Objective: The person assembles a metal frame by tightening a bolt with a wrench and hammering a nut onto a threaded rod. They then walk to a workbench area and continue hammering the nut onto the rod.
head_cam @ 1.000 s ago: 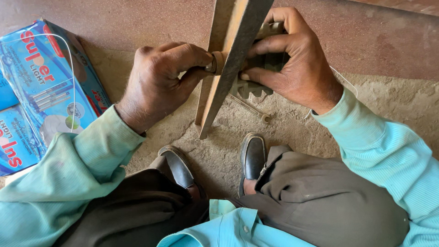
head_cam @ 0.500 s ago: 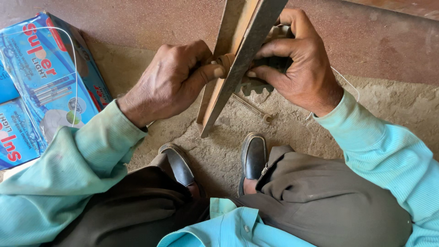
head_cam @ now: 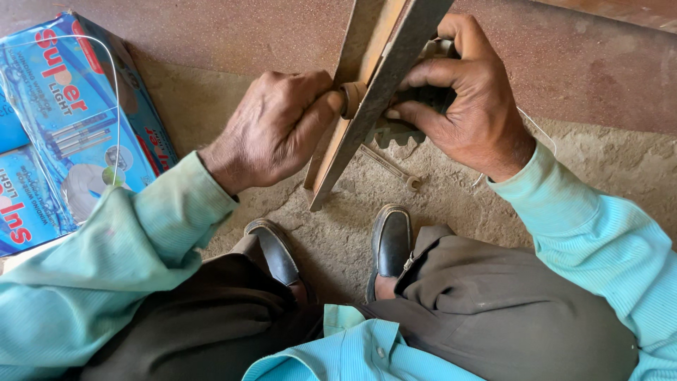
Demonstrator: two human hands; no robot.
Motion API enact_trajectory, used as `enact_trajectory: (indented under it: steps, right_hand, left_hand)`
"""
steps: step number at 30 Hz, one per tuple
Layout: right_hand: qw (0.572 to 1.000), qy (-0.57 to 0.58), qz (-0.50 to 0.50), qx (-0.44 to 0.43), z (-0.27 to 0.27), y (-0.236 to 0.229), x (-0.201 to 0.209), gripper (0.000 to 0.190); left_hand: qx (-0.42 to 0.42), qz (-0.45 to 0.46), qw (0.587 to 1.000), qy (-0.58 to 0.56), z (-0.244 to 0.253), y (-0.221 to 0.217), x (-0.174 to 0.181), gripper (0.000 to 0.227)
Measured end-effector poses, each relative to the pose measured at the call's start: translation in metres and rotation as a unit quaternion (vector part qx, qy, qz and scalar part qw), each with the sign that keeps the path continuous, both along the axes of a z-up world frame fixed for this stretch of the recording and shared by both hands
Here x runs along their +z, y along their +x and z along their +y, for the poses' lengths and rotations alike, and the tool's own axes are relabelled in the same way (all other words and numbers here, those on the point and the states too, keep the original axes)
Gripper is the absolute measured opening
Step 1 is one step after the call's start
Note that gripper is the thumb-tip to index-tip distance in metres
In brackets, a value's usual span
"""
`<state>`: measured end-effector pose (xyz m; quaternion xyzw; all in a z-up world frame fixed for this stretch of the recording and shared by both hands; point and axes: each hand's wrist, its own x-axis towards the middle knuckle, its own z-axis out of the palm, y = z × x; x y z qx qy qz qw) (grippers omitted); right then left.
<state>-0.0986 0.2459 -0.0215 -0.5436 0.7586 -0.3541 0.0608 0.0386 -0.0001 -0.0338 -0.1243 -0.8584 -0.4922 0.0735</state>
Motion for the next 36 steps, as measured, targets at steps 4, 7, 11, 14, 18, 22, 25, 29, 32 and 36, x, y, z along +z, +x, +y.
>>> enact_trajectory:
  steps: [4,7,11,14,18,22,25,29,32,36]
  right_hand:
    - [1.000,-0.005,-0.028,0.006,0.000,0.000,0.001,0.028]
    - [1.000,-0.008,-0.018,0.009,-0.001,0.000,0.002,0.029]
    - [1.000,-0.005,-0.008,0.008,0.000,0.001,0.002,0.028]
    - [1.000,-0.005,-0.008,0.007,-0.001,0.000,0.002,0.028]
    - [1.000,0.004,-0.003,0.002,0.001,0.000,0.002,0.029]
    - [1.000,-0.003,-0.001,0.004,0.000,0.000,0.003,0.030]
    - [1.000,0.003,-0.001,-0.003,0.000,0.003,0.003,0.029]
    - [1.000,0.001,-0.008,-0.003,-0.002,0.003,0.003,0.028]
    - [1.000,-0.002,-0.006,-0.003,-0.001,0.004,0.002,0.028]
    - [1.000,0.003,-0.010,-0.010,-0.001,0.003,0.002,0.031]
  left_hand:
    - [0.013,-0.153,0.977,0.145,0.004,-0.004,-0.011,0.049]
    - [0.020,0.005,1.000,0.006,-0.002,0.003,-0.015,0.032]
    - [0.032,0.088,0.992,-0.081,-0.003,0.008,-0.016,0.032]
    - [0.029,-0.036,0.999,0.006,0.004,0.001,-0.017,0.035]
    - [0.045,-0.113,0.990,0.073,0.010,-0.003,-0.018,0.041]
    - [0.044,0.108,0.991,-0.066,0.003,0.007,-0.014,0.034]
    - [0.047,0.014,0.998,-0.041,0.006,0.006,-0.017,0.039]
    - [0.022,-0.155,0.967,0.202,0.012,-0.003,-0.024,0.055]
    - [0.032,-0.125,0.979,0.157,0.011,0.000,-0.025,0.059]
    - [0.058,-0.024,0.997,0.039,0.012,0.005,-0.023,0.058]
